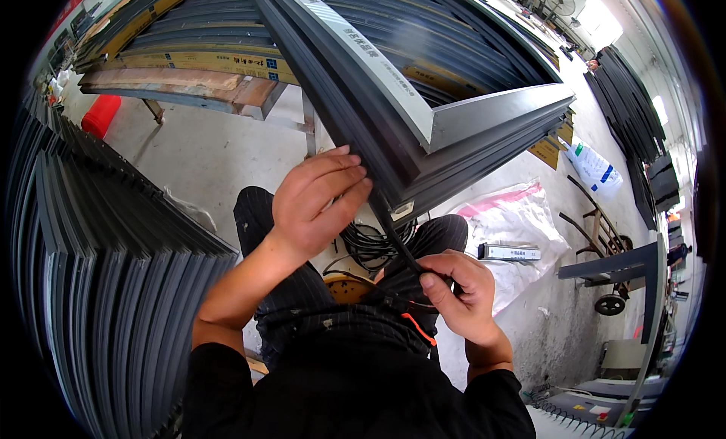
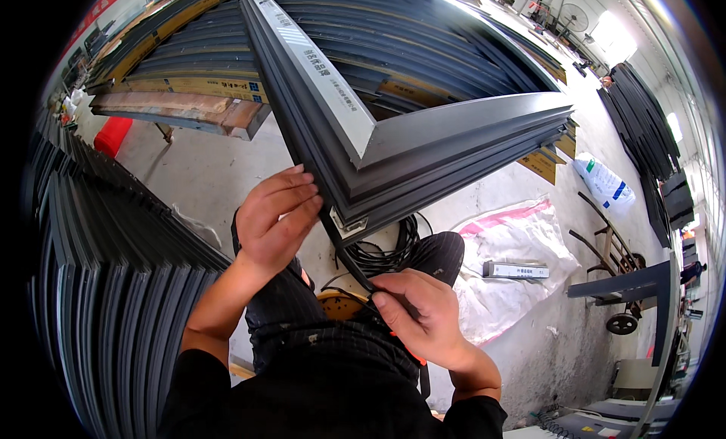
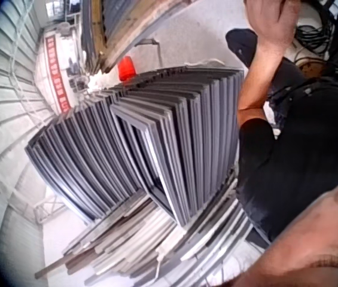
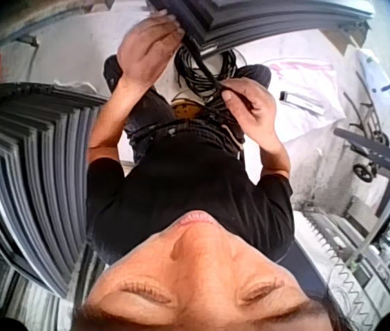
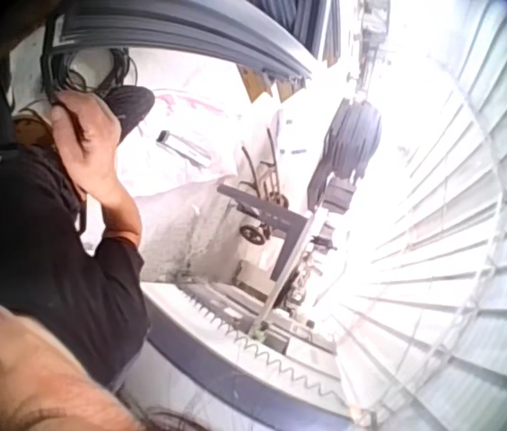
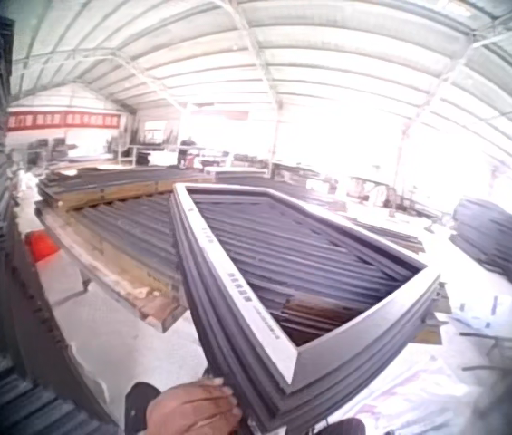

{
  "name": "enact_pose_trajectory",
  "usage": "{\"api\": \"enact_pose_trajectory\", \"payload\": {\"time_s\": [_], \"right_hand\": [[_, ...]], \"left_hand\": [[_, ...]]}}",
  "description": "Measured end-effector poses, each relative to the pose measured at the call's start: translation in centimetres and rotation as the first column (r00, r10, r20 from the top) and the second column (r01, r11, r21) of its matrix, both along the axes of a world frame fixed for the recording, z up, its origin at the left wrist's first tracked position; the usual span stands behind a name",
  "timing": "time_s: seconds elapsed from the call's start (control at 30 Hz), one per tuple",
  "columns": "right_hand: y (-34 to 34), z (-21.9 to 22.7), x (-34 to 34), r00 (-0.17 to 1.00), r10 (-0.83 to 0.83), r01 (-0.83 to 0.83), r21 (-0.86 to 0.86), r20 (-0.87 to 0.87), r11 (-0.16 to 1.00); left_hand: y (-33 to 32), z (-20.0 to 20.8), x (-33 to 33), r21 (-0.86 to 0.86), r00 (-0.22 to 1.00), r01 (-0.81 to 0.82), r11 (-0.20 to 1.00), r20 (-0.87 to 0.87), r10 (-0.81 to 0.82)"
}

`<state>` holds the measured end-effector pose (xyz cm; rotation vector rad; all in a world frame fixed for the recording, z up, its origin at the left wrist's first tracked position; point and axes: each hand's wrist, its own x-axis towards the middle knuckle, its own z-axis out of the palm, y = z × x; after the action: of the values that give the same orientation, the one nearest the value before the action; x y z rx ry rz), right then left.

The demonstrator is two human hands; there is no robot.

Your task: The person installs a black rubber seal onto a gray window frame. They press the seal into the frame's groove by hand, then use pliers to cut the excess seal at the corners. The person repeats this process for multiple sides of the frame.

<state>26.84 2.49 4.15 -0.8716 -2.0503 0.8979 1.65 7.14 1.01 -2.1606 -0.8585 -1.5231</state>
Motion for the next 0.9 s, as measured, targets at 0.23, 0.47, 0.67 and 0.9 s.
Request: {"api": "enact_pose_trajectory", "payload": {"time_s": [0.23,0.47,0.67,0.9], "right_hand": [[0.5,0.2,0.1,0.999,-0.037,0.036,0.091,0.001,0.995],[2.1,2.9,0.0,0.993,-0.107,0.082,0.383,0.044,0.92],[5.8,4.3,-1.1,0.995,-0.034,-0.016,0.503,0.089,0.864],[7.3,4.1,-0.5,0.983,0.057,-0.119,0.366,0.174,0.923]], "left_hand": [[-0.3,-0.7,1.2,0.133,0.998,0.055,0.99,-0.009,-0.055],[-1.0,-0.4,1.9,0.095,0.998,0.063,0.994,0.021,-0.065],[-0.8,-1.5,2.3,0.112,0.989,0.08,0.99,0.117,-0.093],[-1.4,-1.0,3.2,0.026,0.977,0.055,0.998,0.203,-0.059]]}}
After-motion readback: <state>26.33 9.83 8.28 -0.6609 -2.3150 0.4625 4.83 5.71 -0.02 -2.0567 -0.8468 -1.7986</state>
